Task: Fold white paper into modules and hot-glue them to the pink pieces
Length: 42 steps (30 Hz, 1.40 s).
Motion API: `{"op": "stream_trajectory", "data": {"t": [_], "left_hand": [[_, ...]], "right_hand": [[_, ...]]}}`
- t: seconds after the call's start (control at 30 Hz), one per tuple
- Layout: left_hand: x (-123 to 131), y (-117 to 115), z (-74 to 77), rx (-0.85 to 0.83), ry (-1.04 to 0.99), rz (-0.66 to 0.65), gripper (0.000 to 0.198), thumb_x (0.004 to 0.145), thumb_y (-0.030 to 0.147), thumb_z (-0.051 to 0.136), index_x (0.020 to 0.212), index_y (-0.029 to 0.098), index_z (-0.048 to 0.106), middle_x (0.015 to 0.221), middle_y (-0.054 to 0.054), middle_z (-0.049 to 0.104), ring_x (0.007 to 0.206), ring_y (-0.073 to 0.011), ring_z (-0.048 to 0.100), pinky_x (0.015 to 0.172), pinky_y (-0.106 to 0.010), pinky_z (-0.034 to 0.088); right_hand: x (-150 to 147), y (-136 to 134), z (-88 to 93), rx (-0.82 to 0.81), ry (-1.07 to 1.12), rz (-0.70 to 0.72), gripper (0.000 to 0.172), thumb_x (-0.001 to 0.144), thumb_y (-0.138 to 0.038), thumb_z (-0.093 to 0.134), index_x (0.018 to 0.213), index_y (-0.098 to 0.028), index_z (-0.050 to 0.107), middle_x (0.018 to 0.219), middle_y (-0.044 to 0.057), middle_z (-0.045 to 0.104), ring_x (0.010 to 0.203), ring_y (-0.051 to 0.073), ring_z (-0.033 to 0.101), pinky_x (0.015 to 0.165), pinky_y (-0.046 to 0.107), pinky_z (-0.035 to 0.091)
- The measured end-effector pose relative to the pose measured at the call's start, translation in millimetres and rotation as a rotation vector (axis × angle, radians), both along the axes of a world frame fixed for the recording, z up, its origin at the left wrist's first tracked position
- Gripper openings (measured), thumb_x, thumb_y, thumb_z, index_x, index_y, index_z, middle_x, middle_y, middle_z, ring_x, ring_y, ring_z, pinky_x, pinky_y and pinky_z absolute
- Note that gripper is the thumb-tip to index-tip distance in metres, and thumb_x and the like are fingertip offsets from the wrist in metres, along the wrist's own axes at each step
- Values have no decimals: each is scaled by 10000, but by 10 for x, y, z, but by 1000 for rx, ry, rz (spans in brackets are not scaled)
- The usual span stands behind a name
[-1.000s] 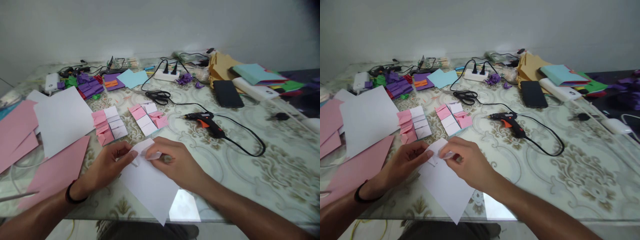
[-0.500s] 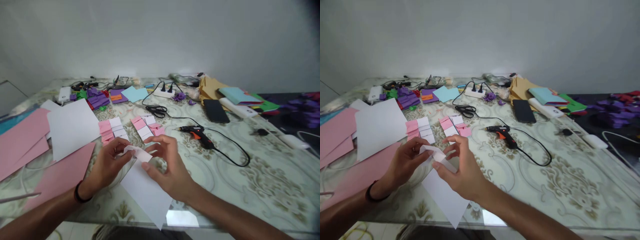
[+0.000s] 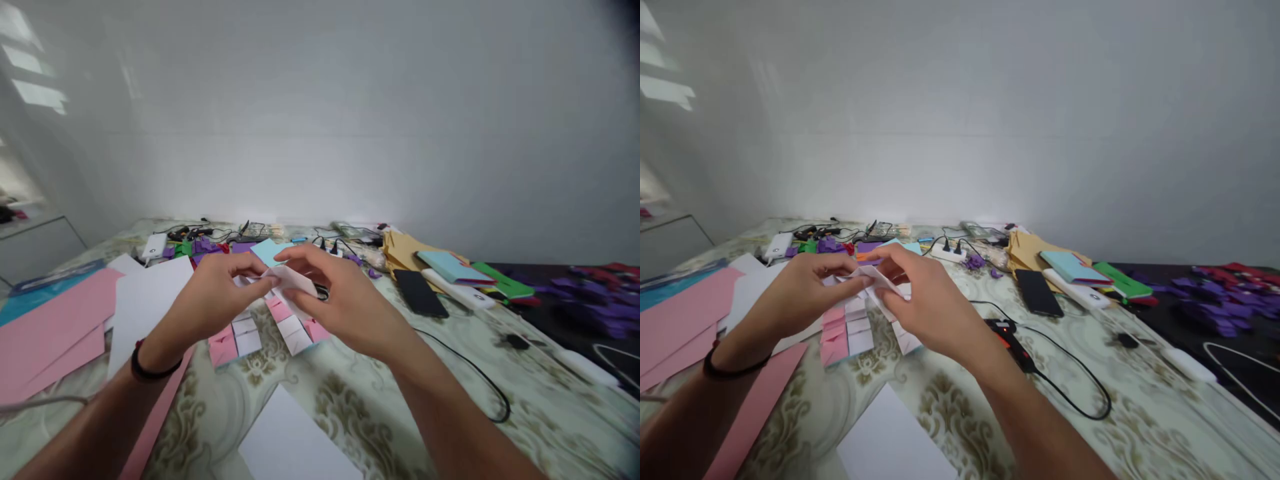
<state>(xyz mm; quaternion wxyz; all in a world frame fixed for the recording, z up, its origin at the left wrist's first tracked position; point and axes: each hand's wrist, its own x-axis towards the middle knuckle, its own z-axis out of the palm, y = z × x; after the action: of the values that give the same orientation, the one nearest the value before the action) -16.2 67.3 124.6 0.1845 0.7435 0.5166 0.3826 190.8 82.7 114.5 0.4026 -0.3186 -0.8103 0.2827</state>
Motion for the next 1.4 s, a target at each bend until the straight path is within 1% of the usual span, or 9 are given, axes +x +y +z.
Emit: {"op": "stream_trajectory", "data": {"t": [0.13, 0.27, 0.43, 0.53, 0.63, 0.77, 1.1, 1.27, 1.4], "left_hand": [[75, 142, 38, 126, -90, 77, 224, 903, 339, 702, 723, 211, 744, 684, 34, 701, 657, -143, 584, 614, -257, 404], [254, 261, -17, 285, -354, 156, 214, 908, 303, 710, 725, 194, 725, 673, 31, 672, 650, -131, 563, 612, -249, 414], [395, 330, -62, 324, -500, 92, 206, 963, 324, 664, 824, 209, 762, 774, 15, 728, 743, -137, 645, 709, -247, 487], [393, 334, -94, 334, -495, 64, 111, 941, 297, 686, 955, 212, 756, 907, -11, 767, 893, -169, 710, 814, -267, 535], [377, 312, -115, 408, -461, 50, 283, 851, 154, 727, 1126, 218, 708, 1017, -21, 784, 1015, -189, 731, 900, -281, 557], [392, 253, -113, 521, -354, 106, 186, 870, 83, 674, 962, 228, 746, 889, 19, 782, 832, -135, 733, 772, -225, 563], [469, 261, -226, 719, -397, 210, 207, 830, 65, 701, 952, 219, 766, 854, 14, 787, 768, -134, 732, 703, -213, 577], [464, 204, -125, 608, -469, 206, 99, 843, 120, 698, 797, 207, 711, 601, 57, 611, 550, -96, 581, 495, -185, 446], [409, 174, -44, 375, -515, 173, 284, 942, 225, 636, 662, 200, 597, 542, 54, 511, 477, -88, 422, 459, -216, 374]], "right_hand": [[-74, 152, 46, -25, 174, -78, 195, 923, -257, 673, 1116, -253, 695, 1125, 34, 749, 1024, 197, 701, 834, 326, 561], [-242, 309, 37, -129, 425, -70, 141, 896, -308, 685, 983, -212, 740, 958, 25, 741, 857, 181, 682, 768, 334, 568], [-433, 406, 11, -126, 769, -164, 160, 825, -279, 755, 976, -230, 732, 982, 17, 755, 838, 172, 693, 787, 335, 571], [-444, 409, -15, -63, 781, -224, 234, 774, -196, 760, 999, -243, 713, 976, 12, 758, 865, 187, 711, 762, 329, 574], [-420, 391, -47, 28, 717, -240, 293, 746, -104, 711, 1001, -248, 702, 888, -5, 749, 850, 186, 708, 753, 325, 573], [-428, 364, -63, 145, 771, -235, 220, 785, -141, 726, 974, -256, 727, 927, 4, 755, 891, 184, 696, 830, 341, 566], [-482, 437, -74, -240, 930, 24, 148, 738, -188, 750, 846, -262, 818, 889, -15, 796, 887, 183, 696, 833, 319, 530], [-436, 384, -28, -254, 895, 7, 128, 736, -228, 755, 857, -246, 793, 817, -15, 758, 772, 160, 657, 710, 286, 503], [-368, 355, 27, -249, 766, -53, 172, 783, -320, 771, 922, -221, 752, 669, -37, 633, 568, 115, 511, 515, 242, 380]]}}
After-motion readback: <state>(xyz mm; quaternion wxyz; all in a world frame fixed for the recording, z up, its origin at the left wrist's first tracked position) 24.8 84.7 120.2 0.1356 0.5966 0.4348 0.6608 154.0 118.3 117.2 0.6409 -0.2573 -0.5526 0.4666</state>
